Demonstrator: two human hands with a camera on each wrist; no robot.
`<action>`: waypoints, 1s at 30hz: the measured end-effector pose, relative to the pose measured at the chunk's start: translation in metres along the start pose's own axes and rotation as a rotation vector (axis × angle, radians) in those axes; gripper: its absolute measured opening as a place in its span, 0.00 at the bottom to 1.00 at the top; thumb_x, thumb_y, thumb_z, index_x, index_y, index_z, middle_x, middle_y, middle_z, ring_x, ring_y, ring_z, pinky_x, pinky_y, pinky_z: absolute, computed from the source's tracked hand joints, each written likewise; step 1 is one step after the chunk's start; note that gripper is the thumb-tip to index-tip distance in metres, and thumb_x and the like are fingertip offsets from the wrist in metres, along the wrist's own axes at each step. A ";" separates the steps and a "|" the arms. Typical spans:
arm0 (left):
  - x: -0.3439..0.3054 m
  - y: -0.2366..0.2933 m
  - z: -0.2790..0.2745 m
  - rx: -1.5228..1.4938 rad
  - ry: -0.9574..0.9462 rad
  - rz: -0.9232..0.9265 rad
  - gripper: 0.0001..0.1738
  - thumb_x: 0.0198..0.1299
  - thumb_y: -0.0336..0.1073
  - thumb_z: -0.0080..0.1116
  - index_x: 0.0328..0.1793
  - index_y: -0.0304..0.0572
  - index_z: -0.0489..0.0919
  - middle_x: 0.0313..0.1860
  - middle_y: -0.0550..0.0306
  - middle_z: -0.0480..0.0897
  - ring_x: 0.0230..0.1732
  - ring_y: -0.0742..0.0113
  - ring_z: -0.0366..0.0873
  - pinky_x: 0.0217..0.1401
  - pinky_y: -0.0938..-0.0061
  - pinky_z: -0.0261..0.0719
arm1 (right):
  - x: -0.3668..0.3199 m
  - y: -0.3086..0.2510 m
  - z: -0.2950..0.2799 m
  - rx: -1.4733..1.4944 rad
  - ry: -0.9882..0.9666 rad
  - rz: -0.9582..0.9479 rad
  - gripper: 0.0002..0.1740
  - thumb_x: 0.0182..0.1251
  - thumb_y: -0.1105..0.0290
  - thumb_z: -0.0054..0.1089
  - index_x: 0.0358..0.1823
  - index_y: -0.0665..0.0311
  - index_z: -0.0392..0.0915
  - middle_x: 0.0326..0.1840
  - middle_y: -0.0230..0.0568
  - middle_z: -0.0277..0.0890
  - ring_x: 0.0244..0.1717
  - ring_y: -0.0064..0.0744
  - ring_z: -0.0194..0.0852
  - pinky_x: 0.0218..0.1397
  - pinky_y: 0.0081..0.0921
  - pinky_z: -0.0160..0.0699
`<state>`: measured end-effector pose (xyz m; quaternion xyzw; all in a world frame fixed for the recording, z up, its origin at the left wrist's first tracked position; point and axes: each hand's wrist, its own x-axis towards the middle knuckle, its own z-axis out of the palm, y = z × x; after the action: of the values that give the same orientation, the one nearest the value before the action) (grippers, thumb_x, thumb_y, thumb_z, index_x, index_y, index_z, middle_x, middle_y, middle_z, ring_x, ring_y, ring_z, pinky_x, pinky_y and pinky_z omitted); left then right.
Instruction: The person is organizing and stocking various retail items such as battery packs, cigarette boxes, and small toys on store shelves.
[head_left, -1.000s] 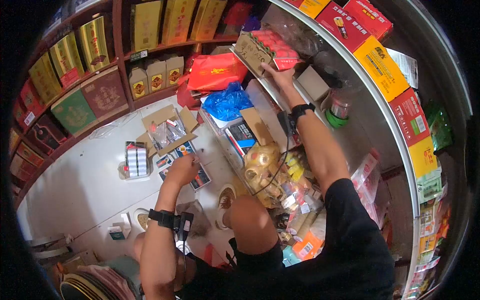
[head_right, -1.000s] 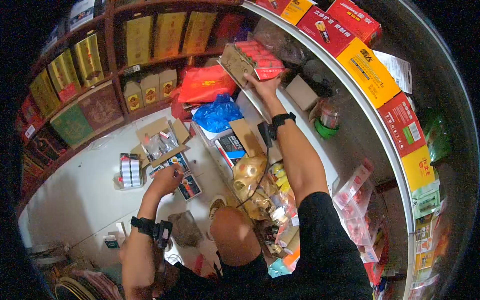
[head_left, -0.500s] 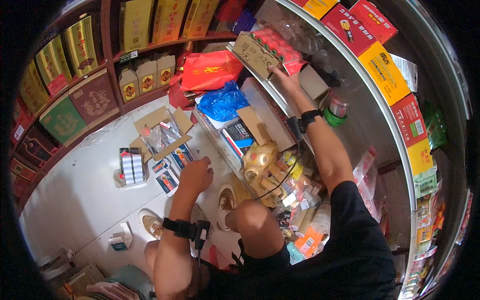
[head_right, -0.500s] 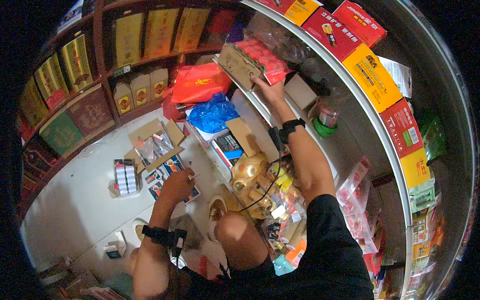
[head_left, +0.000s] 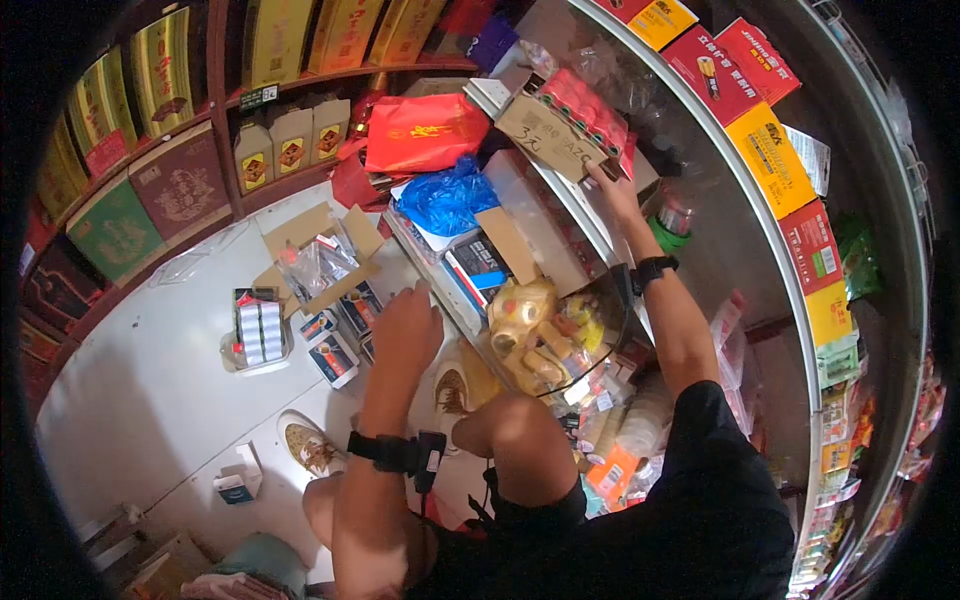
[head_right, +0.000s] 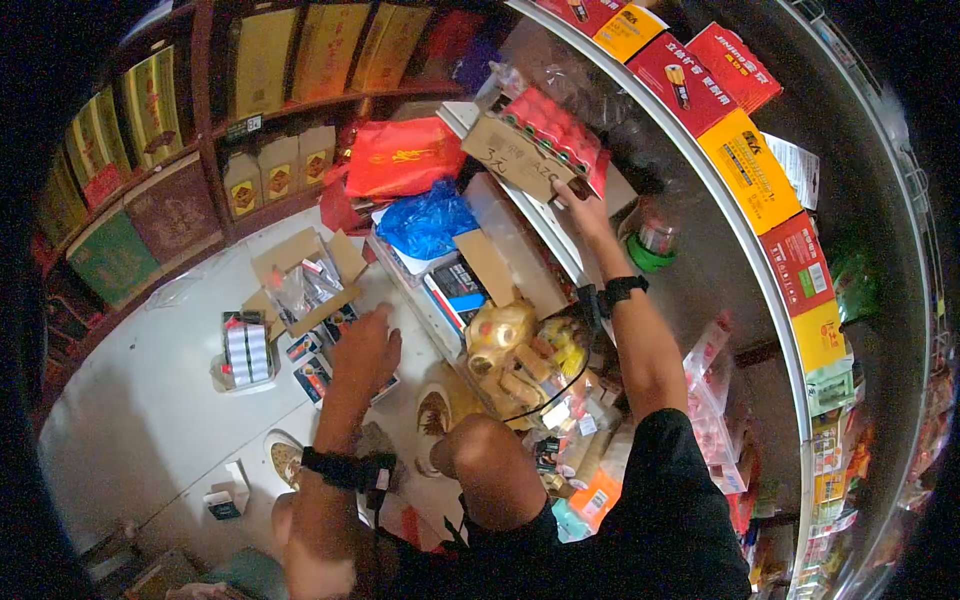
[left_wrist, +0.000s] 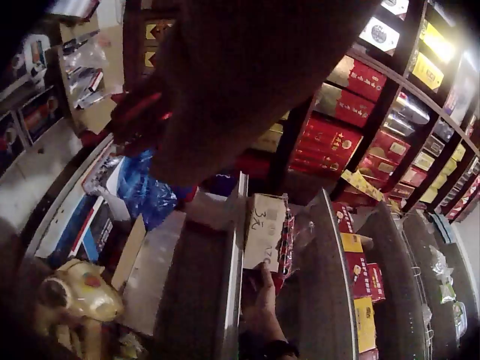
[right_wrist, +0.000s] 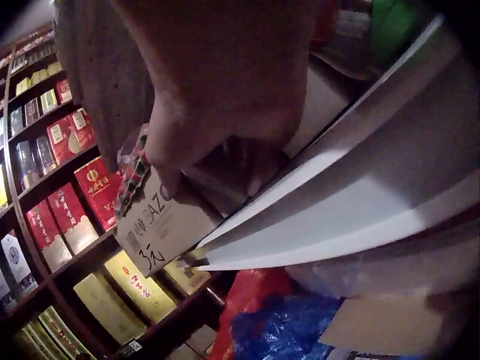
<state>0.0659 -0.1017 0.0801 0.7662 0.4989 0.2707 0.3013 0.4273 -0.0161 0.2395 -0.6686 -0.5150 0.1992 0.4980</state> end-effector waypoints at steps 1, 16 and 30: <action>0.005 0.002 0.005 -0.051 0.112 0.053 0.19 0.59 0.33 0.59 0.57 0.38 0.75 0.41 0.39 0.83 0.42 0.40 0.83 0.45 0.51 0.81 | 0.003 0.004 -0.010 -0.249 -0.002 0.052 0.26 0.66 0.65 0.69 0.62 0.68 0.74 0.55 0.39 0.81 0.55 0.30 0.77 0.57 0.29 0.77; 0.116 0.079 0.065 -1.216 0.133 0.074 0.32 0.69 0.37 0.59 0.78 0.47 0.64 0.61 0.45 0.76 0.50 0.63 0.79 0.54 0.69 0.79 | 0.008 0.059 -0.071 -0.029 -0.042 0.054 0.23 0.76 0.69 0.55 0.67 0.75 0.69 0.61 0.43 0.77 0.62 0.31 0.75 0.67 0.28 0.74; 0.211 0.119 0.059 -1.754 -0.034 0.064 0.28 0.77 0.44 0.46 0.72 0.25 0.67 0.68 0.40 0.74 0.66 0.54 0.75 0.70 0.61 0.75 | 0.005 0.031 -0.056 0.628 -0.094 0.151 0.22 0.71 0.76 0.40 0.65 0.67 0.66 0.67 0.46 0.70 0.67 0.41 0.68 0.72 0.40 0.63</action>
<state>0.2549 0.0449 0.1513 0.2758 0.0846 0.5537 0.7812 0.4882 -0.0372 0.2376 -0.5086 -0.3998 0.4156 0.6394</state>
